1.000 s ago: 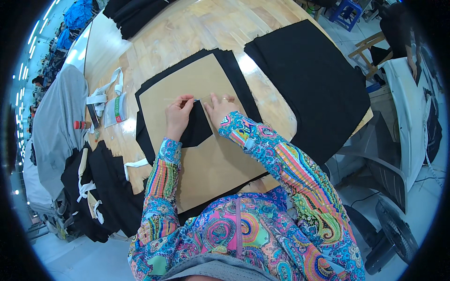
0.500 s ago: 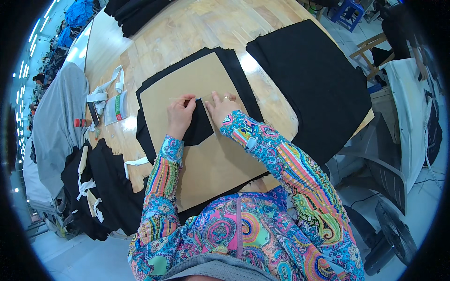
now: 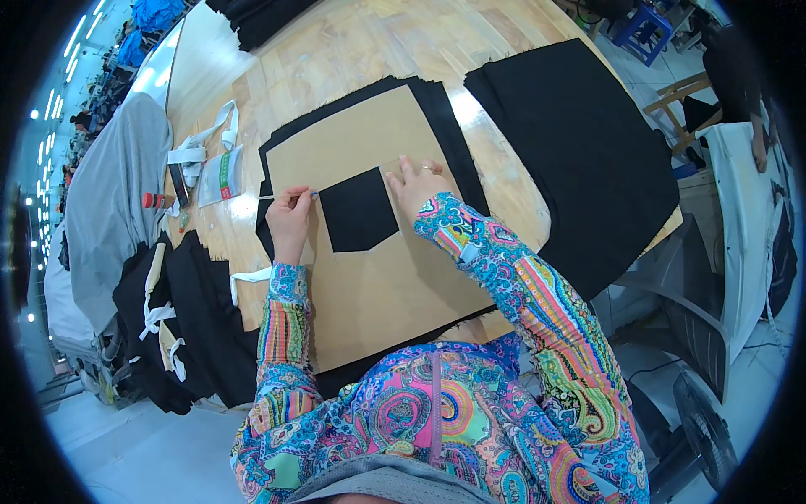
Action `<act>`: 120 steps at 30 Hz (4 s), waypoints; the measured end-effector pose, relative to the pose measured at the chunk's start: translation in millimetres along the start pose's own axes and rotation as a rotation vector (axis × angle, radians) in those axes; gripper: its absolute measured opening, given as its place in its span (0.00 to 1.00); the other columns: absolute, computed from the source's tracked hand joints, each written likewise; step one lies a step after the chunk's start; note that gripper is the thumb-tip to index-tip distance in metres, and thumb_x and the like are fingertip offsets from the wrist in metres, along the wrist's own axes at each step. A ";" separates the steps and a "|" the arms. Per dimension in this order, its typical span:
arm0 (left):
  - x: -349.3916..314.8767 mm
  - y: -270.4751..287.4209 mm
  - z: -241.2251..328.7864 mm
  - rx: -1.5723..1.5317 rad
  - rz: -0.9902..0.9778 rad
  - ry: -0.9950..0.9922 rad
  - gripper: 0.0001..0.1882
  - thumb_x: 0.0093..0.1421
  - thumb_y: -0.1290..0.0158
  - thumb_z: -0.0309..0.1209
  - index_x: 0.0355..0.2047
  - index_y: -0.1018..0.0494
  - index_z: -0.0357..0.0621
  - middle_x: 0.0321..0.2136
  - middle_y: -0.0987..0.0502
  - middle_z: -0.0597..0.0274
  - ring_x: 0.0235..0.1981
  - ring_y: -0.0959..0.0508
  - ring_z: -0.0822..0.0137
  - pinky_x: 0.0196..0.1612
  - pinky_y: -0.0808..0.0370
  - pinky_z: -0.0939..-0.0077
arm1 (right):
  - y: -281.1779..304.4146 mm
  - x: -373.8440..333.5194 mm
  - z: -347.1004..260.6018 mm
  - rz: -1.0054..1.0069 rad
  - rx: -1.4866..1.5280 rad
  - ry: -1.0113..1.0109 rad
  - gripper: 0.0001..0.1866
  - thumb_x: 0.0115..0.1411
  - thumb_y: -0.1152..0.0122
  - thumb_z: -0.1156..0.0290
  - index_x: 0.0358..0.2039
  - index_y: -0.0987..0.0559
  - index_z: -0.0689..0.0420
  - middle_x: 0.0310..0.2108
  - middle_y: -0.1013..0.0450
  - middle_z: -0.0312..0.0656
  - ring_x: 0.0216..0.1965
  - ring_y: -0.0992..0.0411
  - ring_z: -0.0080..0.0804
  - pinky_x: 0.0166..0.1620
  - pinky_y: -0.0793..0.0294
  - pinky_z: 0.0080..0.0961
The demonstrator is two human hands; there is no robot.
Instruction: The person uses a cardboard template and a white marking tool to trace patterns onto a stack of black fabric. They repeatedly position the template, trace the outline, and then lift the template to reveal the marked fabric underneath.
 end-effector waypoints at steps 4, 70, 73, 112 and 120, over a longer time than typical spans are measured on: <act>-2.4 -2.4 9.9 0.048 0.009 -0.035 0.10 0.56 0.46 0.30 0.33 0.23 0.34 0.25 0.20 0.57 0.27 0.21 0.74 0.33 0.27 0.81 | -0.9 -0.4 2.1 -0.004 -0.018 0.001 0.32 0.56 0.51 0.76 0.62 0.45 0.47 0.64 0.52 0.49 0.52 0.35 0.59 0.55 0.33 0.39; -69.3 7.5 25.3 0.290 -0.046 -0.116 0.06 0.54 0.46 0.29 0.31 0.24 0.41 0.23 0.23 0.54 0.25 0.21 0.60 0.30 0.26 0.72 | 9.2 -7.4 0.6 -0.020 0.010 -0.013 0.34 0.55 0.48 0.76 0.63 0.43 0.46 0.65 0.53 0.48 0.54 0.39 0.56 0.51 0.29 0.34; -90.0 10.2 24.4 0.268 -0.074 -0.108 0.05 0.53 0.46 0.28 0.30 0.24 0.41 0.24 0.22 0.54 0.25 0.21 0.60 0.30 0.25 0.73 | 7.8 -5.6 0.8 -0.026 0.009 -0.001 0.34 0.55 0.47 0.76 0.63 0.44 0.46 0.65 0.53 0.48 0.54 0.38 0.56 0.51 0.30 0.34; -102.7 11.0 19.6 0.186 -0.071 -0.039 0.06 0.55 0.46 0.25 0.32 0.24 0.35 0.23 0.21 0.59 0.24 0.22 0.75 0.29 0.27 0.83 | 7.2 -4.7 -0.1 -0.043 -0.027 -0.004 0.33 0.55 0.48 0.76 0.62 0.43 0.47 0.65 0.53 0.48 0.55 0.38 0.56 0.49 0.27 0.33; -103.3 7.0 17.8 0.069 -0.077 -0.013 0.06 0.56 0.47 0.24 0.33 0.24 0.34 0.24 0.20 0.60 0.26 0.22 0.76 0.31 0.27 0.84 | 3.6 -3.0 3.3 -0.040 -0.040 -0.011 0.34 0.55 0.47 0.76 0.62 0.43 0.46 0.65 0.53 0.47 0.54 0.37 0.56 0.49 0.27 0.33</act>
Point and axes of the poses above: each hand's wrist, its own x-axis towards the middle knuckle, its own y-axis out of the back of the hand, z = x × y, the point moved 6 cm from there along x, towards the middle knuckle
